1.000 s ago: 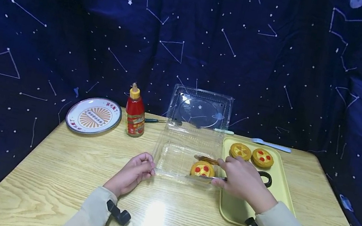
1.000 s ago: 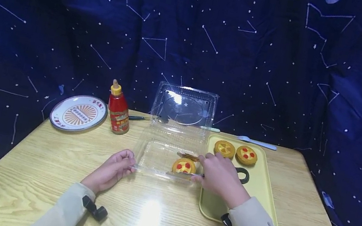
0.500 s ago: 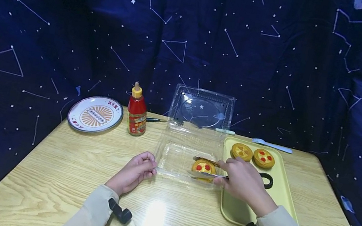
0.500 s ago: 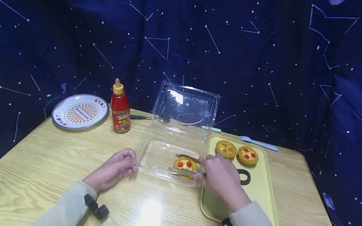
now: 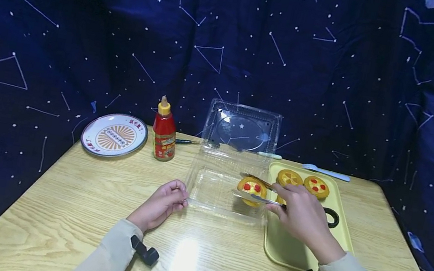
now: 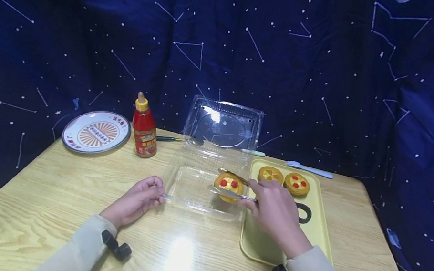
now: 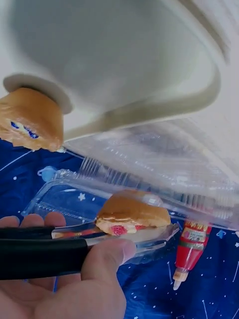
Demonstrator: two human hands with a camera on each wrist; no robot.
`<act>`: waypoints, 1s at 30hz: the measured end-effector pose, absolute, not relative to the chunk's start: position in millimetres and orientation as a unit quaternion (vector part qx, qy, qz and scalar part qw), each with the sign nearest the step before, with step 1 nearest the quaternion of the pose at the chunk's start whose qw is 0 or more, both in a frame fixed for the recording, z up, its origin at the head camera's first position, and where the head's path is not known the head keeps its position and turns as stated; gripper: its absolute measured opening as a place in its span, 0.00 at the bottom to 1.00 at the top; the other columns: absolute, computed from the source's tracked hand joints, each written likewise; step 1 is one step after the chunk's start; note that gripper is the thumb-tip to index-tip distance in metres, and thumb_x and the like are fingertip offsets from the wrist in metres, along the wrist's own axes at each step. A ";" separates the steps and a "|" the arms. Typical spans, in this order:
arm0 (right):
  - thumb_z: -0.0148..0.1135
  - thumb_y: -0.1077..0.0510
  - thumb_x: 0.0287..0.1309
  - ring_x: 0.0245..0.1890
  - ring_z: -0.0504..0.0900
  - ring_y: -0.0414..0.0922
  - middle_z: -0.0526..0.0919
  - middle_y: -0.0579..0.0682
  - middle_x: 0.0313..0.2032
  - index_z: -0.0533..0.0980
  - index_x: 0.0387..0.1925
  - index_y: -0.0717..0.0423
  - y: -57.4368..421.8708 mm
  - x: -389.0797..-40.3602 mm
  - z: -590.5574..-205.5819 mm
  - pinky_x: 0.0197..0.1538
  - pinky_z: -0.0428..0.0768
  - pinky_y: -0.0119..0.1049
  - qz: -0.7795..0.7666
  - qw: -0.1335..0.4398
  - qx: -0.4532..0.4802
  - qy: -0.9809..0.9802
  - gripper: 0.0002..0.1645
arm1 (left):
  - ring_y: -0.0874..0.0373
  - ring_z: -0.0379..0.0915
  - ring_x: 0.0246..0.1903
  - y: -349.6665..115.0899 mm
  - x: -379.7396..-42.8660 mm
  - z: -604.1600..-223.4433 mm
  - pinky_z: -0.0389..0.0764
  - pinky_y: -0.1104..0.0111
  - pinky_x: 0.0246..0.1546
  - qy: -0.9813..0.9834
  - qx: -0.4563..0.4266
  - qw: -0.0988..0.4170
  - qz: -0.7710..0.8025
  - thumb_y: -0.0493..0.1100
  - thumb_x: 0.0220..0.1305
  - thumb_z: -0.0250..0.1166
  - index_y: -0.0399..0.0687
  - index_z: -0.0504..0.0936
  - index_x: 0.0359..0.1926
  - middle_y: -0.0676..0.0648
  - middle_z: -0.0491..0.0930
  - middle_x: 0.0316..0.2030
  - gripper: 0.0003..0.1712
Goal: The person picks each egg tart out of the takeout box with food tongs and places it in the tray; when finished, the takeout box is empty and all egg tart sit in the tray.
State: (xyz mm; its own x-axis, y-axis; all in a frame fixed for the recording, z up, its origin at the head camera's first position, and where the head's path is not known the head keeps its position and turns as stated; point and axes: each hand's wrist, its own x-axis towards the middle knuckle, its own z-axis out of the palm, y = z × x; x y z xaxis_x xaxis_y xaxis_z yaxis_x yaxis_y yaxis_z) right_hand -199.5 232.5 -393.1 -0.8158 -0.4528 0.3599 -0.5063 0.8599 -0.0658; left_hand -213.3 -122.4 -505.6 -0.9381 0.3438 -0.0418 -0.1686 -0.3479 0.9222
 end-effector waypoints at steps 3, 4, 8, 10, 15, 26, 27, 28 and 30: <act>0.75 0.46 0.51 0.42 0.81 0.57 0.84 0.57 0.43 0.79 0.57 0.57 238.1 -197.5 -389.1 0.40 0.79 0.55 0.084 0.175 0.242 -0.951 0.33 | 0.59 0.76 0.33 -122.7 -213.1 -504.7 0.77 0.76 0.32 0.549 0.078 0.157 0.817 0.31 0.68 0.56 0.41 0.68 0.40 0.48 0.74 0.32 0.05; 0.75 0.46 0.51 0.43 0.81 0.57 0.84 0.58 0.43 0.79 0.57 0.57 240.1 -196.7 -387.7 0.41 0.79 0.55 0.086 0.176 0.238 -0.951 0.34 | 0.59 0.76 0.33 -122.7 -212.9 -504.3 0.77 0.76 0.32 0.549 0.078 0.158 0.817 0.32 0.68 0.57 0.41 0.68 0.40 0.48 0.74 0.32 0.05; 0.74 0.46 0.51 0.45 0.80 0.59 0.84 0.59 0.46 0.78 0.59 0.58 249.3 -193.5 -383.2 0.44 0.77 0.57 0.096 0.180 0.220 -0.954 0.36 | 0.59 0.76 0.33 -122.8 -212.7 -503.6 0.77 0.76 0.32 0.547 0.076 0.160 0.818 0.33 0.67 0.59 0.40 0.68 0.41 0.48 0.74 0.32 0.07; 0.75 0.46 0.50 0.47 0.79 0.61 0.83 0.61 0.47 0.78 0.59 0.58 254.7 -192.2 -381.4 0.46 0.77 0.59 0.101 0.187 0.213 -0.954 0.36 | 0.60 0.76 0.33 -122.5 -212.7 -503.4 0.77 0.77 0.32 0.547 0.077 0.160 0.818 0.32 0.68 0.58 0.41 0.68 0.41 0.48 0.74 0.32 0.06; 0.74 0.48 0.51 0.49 0.78 0.63 0.83 0.63 0.49 0.78 0.58 0.59 270.3 -188.0 -379.1 0.47 0.76 0.61 0.108 0.201 0.197 -0.953 0.35 | 0.60 0.76 0.33 -121.8 -212.4 -503.7 0.77 0.77 0.32 0.547 0.078 0.160 0.818 0.32 0.68 0.57 0.41 0.68 0.40 0.48 0.74 0.32 0.06; 0.73 0.46 0.53 0.49 0.76 0.66 0.81 0.66 0.48 0.77 0.58 0.62 310.1 -176.2 -377.8 0.46 0.73 0.65 0.125 0.211 0.151 -0.958 0.35 | 0.59 0.76 0.33 -121.7 -212.4 -505.6 0.77 0.76 0.32 0.544 0.080 0.159 0.820 0.34 0.67 0.60 0.39 0.68 0.41 0.48 0.74 0.32 0.08; 0.73 0.46 0.53 0.49 0.76 0.66 0.81 0.67 0.48 0.77 0.58 0.61 313.7 -174.9 -378.8 0.46 0.72 0.65 0.123 0.212 0.148 -0.958 0.35 | 0.59 0.76 0.33 -121.7 -212.5 -505.4 0.77 0.76 0.32 0.544 0.079 0.159 0.820 0.33 0.67 0.60 0.40 0.68 0.41 0.48 0.74 0.32 0.07; 0.73 0.46 0.53 0.49 0.76 0.67 0.81 0.67 0.48 0.77 0.59 0.61 317.3 -173.6 -379.9 0.46 0.72 0.65 0.122 0.210 0.144 -0.959 0.36 | 0.59 0.76 0.33 -121.7 -212.5 -505.1 0.77 0.76 0.32 0.544 0.079 0.160 0.820 0.33 0.67 0.59 0.40 0.68 0.41 0.47 0.74 0.32 0.07; 0.73 0.45 0.53 0.49 0.76 0.67 0.81 0.68 0.49 0.77 0.58 0.61 324.2 -171.1 -382.7 0.45 0.72 0.65 0.118 0.212 0.139 -0.960 0.36 | 0.59 0.76 0.33 -121.7 -212.6 -504.4 0.77 0.76 0.32 0.546 0.078 0.161 0.819 0.33 0.67 0.58 0.40 0.68 0.40 0.47 0.74 0.32 0.06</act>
State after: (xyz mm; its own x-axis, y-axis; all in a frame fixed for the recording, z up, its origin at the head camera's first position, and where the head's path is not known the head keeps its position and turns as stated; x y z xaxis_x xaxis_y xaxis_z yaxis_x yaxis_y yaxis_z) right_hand -171.1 324.2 -382.7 -0.8717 -0.2161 0.4399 -0.3163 0.9337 -0.1679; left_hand -212.6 -121.7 -504.4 -0.9361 0.3486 -0.0468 -0.1774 -0.3530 0.9187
